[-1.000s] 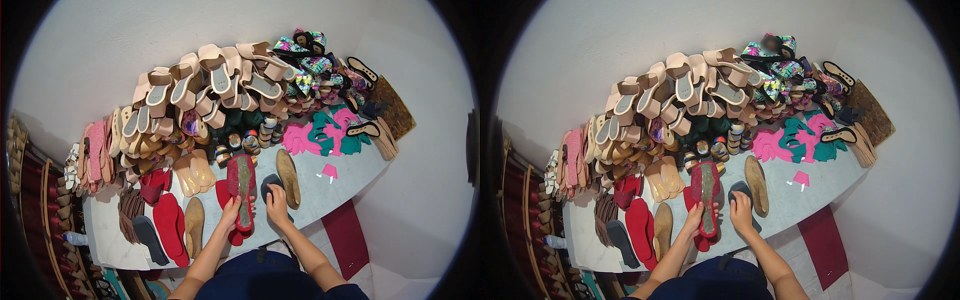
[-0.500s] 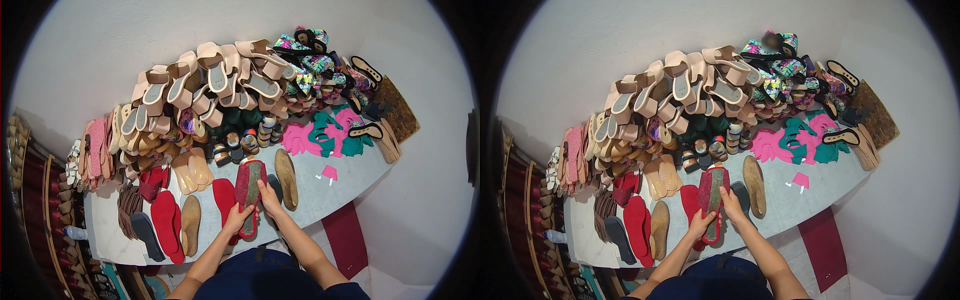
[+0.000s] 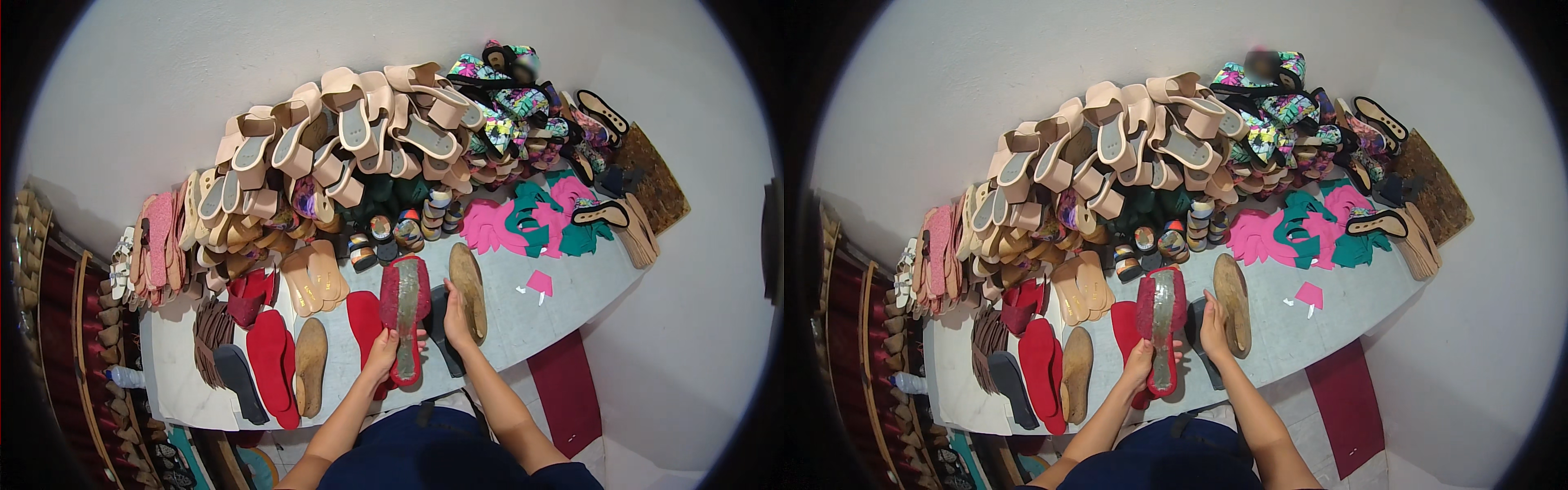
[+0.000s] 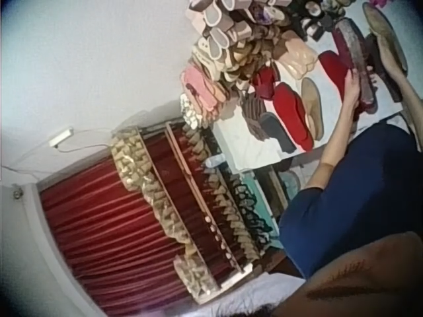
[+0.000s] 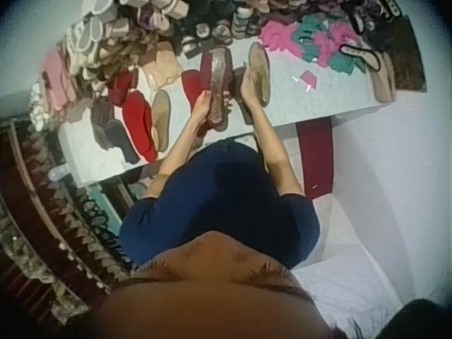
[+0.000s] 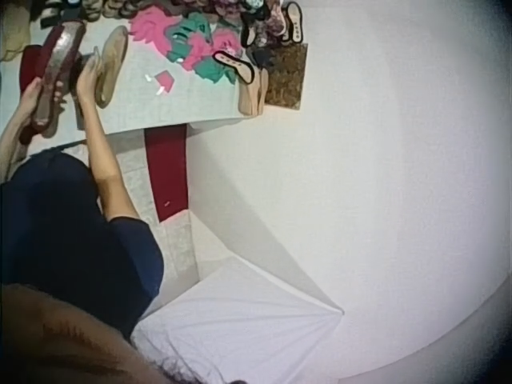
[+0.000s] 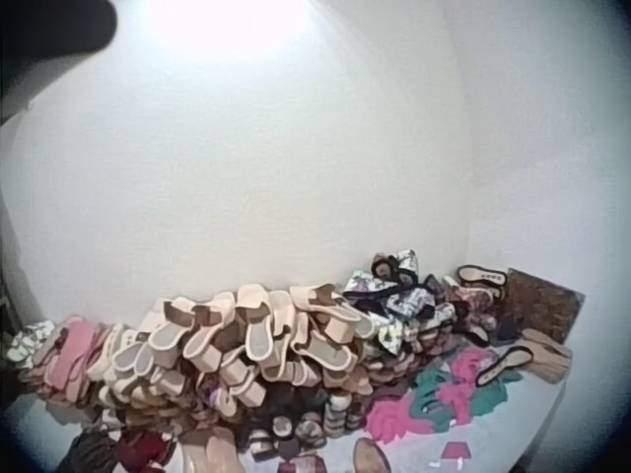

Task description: Assembling red slipper components onto wooden lasts and organizing them on workshop shelves.

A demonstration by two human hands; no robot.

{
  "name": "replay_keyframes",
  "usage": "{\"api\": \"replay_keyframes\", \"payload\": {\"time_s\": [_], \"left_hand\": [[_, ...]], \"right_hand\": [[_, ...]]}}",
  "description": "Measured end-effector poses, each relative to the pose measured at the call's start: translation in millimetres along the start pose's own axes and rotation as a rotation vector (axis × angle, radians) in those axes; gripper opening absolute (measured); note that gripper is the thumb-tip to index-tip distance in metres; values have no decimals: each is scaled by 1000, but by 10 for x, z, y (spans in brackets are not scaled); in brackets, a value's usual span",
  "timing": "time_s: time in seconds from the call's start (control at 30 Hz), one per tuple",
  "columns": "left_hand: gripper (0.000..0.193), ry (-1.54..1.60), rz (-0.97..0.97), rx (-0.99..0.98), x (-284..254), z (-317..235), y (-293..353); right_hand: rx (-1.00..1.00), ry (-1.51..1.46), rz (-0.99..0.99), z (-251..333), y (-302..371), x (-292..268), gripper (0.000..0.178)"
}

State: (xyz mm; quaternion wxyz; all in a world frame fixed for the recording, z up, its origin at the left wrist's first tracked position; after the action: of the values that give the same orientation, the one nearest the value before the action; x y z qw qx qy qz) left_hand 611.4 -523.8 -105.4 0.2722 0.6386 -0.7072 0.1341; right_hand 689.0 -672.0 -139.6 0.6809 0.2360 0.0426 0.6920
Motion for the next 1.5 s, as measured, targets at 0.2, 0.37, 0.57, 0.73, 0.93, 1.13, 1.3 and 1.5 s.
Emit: {"api": "replay_keyframes", "payload": {"time_s": [0.2, 0.37, 0.57, 0.73, 0.93, 1.13, 1.3, 1.5], "left_hand": [[54, -30, -60, 21, -55, 6, -18], [54, 80, -130, -40, -63, 133, 33], [65, 71, -209, -94, -144, 144, 126], [70, 114, -191, -160, -226, 164, 152], [67, 115, -173, -165, -164, 158, 149], [60, 111, -159, -127, -135, 164, 107], [52, 78, -223, -89, -118, 172, 107], [52, 92, -263, -57, -74, 158, 134]], "right_hand": [[-574, 1019, -28, -18, 16, -136, 37], [-576, 1177, -30, 30, 19, -148, 49], [-230, 1444, -144, 39, 449, -21, 78], [-132, 1274, -171, -120, 436, -152, 84], [-248, 1034, -220, -15, 480, -140, 81], [-444, 697, -216, 304, 680, 238, 73], [-658, 915, -268, 374, 870, 566, 68], [-541, 579, -231, 186, 863, 684, 67]]}}
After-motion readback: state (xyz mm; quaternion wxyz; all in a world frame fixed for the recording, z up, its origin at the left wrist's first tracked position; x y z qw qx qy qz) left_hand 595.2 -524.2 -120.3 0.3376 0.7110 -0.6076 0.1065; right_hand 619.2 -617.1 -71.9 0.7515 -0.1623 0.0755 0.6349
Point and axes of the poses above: each hand's wrist, its own y-axis away from the middle knuckle, its own x-axis out of the palm, z = x × y, the point moved 2 cm from there along -y, towards the middle knuckle, and after that the axes turned 8 degrees about x, right-handed, at the moved point
